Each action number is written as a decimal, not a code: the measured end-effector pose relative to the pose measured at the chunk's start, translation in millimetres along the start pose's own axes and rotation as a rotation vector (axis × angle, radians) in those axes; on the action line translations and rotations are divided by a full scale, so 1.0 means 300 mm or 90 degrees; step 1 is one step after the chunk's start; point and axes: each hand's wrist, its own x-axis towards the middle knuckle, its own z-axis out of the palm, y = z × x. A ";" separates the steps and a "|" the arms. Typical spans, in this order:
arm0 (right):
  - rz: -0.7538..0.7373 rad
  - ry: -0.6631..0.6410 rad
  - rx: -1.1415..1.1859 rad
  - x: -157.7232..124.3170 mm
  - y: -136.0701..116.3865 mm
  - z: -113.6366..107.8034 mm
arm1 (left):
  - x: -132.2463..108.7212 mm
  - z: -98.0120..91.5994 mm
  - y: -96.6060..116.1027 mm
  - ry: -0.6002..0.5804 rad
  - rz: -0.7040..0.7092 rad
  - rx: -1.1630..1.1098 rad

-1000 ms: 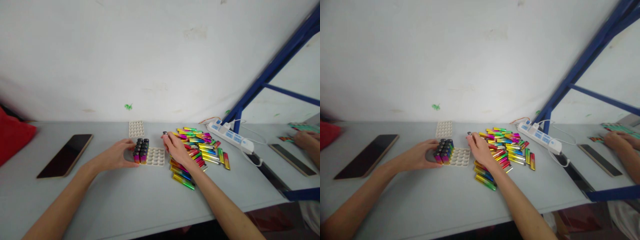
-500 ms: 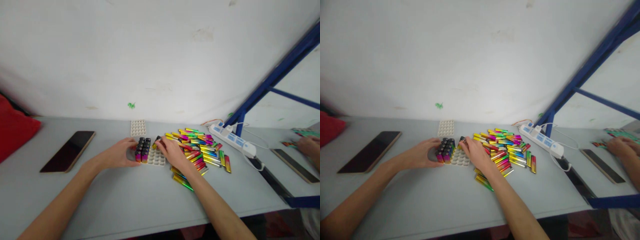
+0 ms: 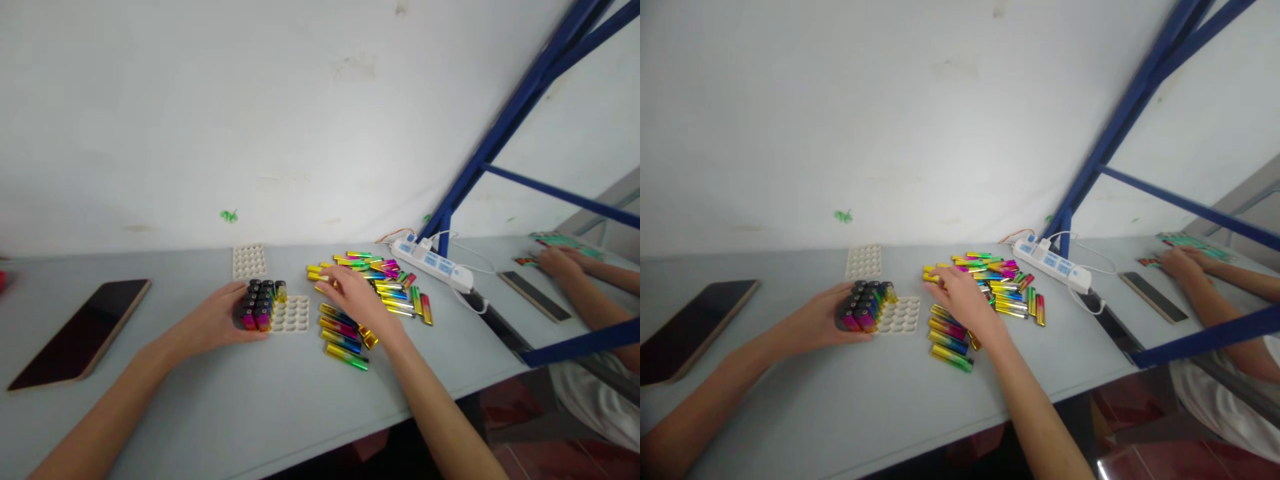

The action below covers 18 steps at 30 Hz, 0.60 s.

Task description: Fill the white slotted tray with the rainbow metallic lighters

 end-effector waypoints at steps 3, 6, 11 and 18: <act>0.047 0.063 -0.065 -0.153 0.092 -0.156 | 0.006 -0.002 -0.003 -0.023 -0.012 0.016; 0.090 0.090 -0.158 -0.325 0.186 -0.265 | 0.011 -0.006 -0.001 -0.019 -0.014 0.019; 0.085 0.047 -0.205 -0.494 0.282 -0.276 | 0.013 -0.007 -0.011 0.007 -0.019 0.031; 0.087 0.060 -0.233 -0.497 0.311 -0.212 | 0.020 -0.011 -0.004 -0.006 -0.014 0.037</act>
